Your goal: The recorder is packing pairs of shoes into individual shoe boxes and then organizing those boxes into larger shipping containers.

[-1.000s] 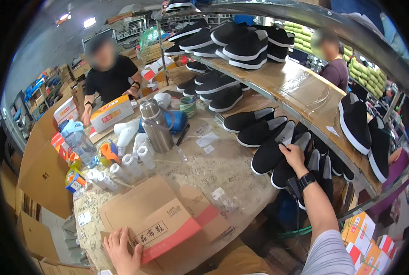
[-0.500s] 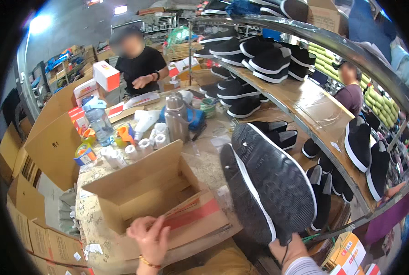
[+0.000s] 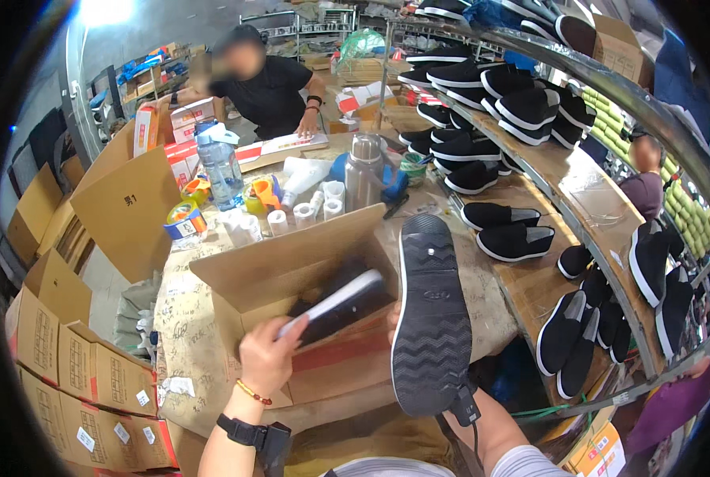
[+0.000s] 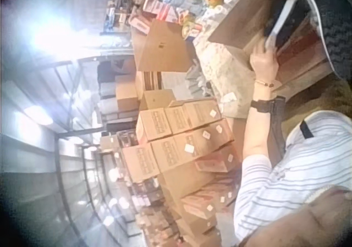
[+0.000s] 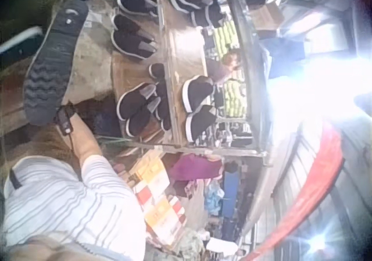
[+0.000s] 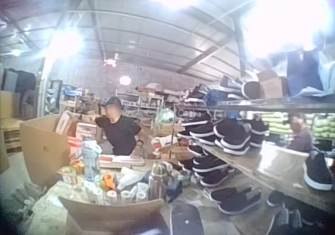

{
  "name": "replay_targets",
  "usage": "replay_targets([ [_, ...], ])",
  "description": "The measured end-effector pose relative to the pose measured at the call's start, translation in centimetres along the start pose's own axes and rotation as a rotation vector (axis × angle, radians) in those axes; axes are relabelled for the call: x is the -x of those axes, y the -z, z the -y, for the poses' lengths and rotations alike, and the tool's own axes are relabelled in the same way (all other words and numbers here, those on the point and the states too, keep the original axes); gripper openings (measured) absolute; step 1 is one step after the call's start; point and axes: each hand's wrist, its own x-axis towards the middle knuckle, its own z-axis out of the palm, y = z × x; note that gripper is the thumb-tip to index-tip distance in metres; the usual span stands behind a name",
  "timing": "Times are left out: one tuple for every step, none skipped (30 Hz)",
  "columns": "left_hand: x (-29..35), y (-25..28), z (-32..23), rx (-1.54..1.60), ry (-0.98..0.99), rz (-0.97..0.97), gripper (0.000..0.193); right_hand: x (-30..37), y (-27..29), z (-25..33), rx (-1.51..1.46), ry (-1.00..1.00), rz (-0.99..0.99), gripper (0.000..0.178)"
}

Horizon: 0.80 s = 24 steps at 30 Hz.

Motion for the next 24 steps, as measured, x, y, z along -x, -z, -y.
replay_targets([
  [0.5,-0.6,0.5,0.046,-0.038,0.085,0.038,-0.1,0.5,-0.3,-0.157,-0.063,0.011,0.038],
  [0.9,-0.9,1.0,0.090,-0.074,0.168,0.036,-0.4,0.7,-0.4,-0.150,-0.069,0.014,0.038],
  [1.1,-0.9,1.6,0.087,-0.068,0.159,0.036,-0.7,0.8,-0.6,-0.124,-0.047,0.020,0.036],
  [0.2,0.0,1.3,0.043,-0.110,0.089,0.033,-1.1,1.0,-0.7,-0.098,-0.026,0.019,0.035],
  [-0.5,0.9,1.2,-0.006,-0.151,0.014,0.031,-1.4,0.1,-0.9,-0.089,-0.038,0.021,0.035],
  [-0.6,1.8,1.6,-0.010,-0.139,0.004,0.031,-1.3,-1.2,-1.1,-0.013,-0.003,-0.040,0.035],
  [-0.1,3.3,2.5,-0.053,-0.059,-0.151,0.029,-1.5,-2.6,-1.7,0.054,0.018,-0.090,0.036],
  [-0.5,3.8,2.9,-0.063,0.006,-0.326,0.027,-1.4,-5.1,-0.9,0.083,0.022,-0.083,0.036],
  [0.1,4.5,4.2,-0.105,0.027,-0.324,0.027,-2.6,-6.8,-1.1,0.262,0.101,-0.072,0.026],
  [0.5,4.8,5.6,-0.025,0.191,-0.416,0.025,-3.6,-8.2,-1.2,0.449,0.193,-0.059,0.017],
  [0.9,4.3,7.1,0.074,0.350,-0.507,0.024,-4.2,-7.9,-0.3,0.965,0.554,-0.069,0.010],
  [1.9,4.0,9.3,0.031,0.347,-0.365,0.021,-5.2,-7.5,0.1,1.454,0.917,-0.063,0.005],
  [2.5,3.4,10.0,0.132,0.378,-0.270,0.025,-6.2,-10.0,-0.7,1.820,1.129,-0.024,0.014],
  [2.4,2.7,10.2,0.253,0.390,-0.183,0.029,-8.1,-8.3,-1.2,2.177,1.228,0.018,0.011],
  [2.8,1.6,10.7,0.251,0.386,-0.180,0.029,-9.2,-6.9,-1.9,2.202,1.213,0.196,0.010],
  [3.9,0.4,11.8,0.364,0.481,-0.187,0.034,-10.8,-7.2,-3.6,2.210,1.192,0.382,0.009],
  [4.3,0.0,12.3,0.477,0.572,-0.198,0.039,-10.8,-4.9,-4.9,2.342,0.992,0.502,0.008],
  [4.0,-0.1,12.3,0.498,0.535,-0.112,0.046,-10.1,-2.2,-5.7,2.470,0.777,0.619,0.009],
  [3.1,-0.3,11.9,0.486,0.525,-0.068,0.048,-9.2,-1.8,-5.4,2.386,0.597,0.592,0.023],
  [2.5,0.0,11.0,0.460,0.536,-0.017,0.050,-9.0,-2.8,-4.9,2.374,0.580,0.604,0.023],
  [1.9,-0.4,9.2,0.159,0.632,0.089,0.055,-9.0,-4.0,-4.0,2.282,0.654,0.514,0.020],
  [0.7,-1.6,6.9,-0.123,0.705,0.201,0.061,-9.0,-5.0,-2.3,2.209,0.720,0.404,0.017],
  [0.3,-1.2,6.3,-0.205,0.609,0.219,0.072,-9.6,-5.7,-1.0,2.179,0.798,0.280,0.015],
  [0.6,-1.2,6.7,-0.306,0.619,0.228,0.078,-10.6,-5.7,0.4,2.131,0.869,0.164,0.014],
])
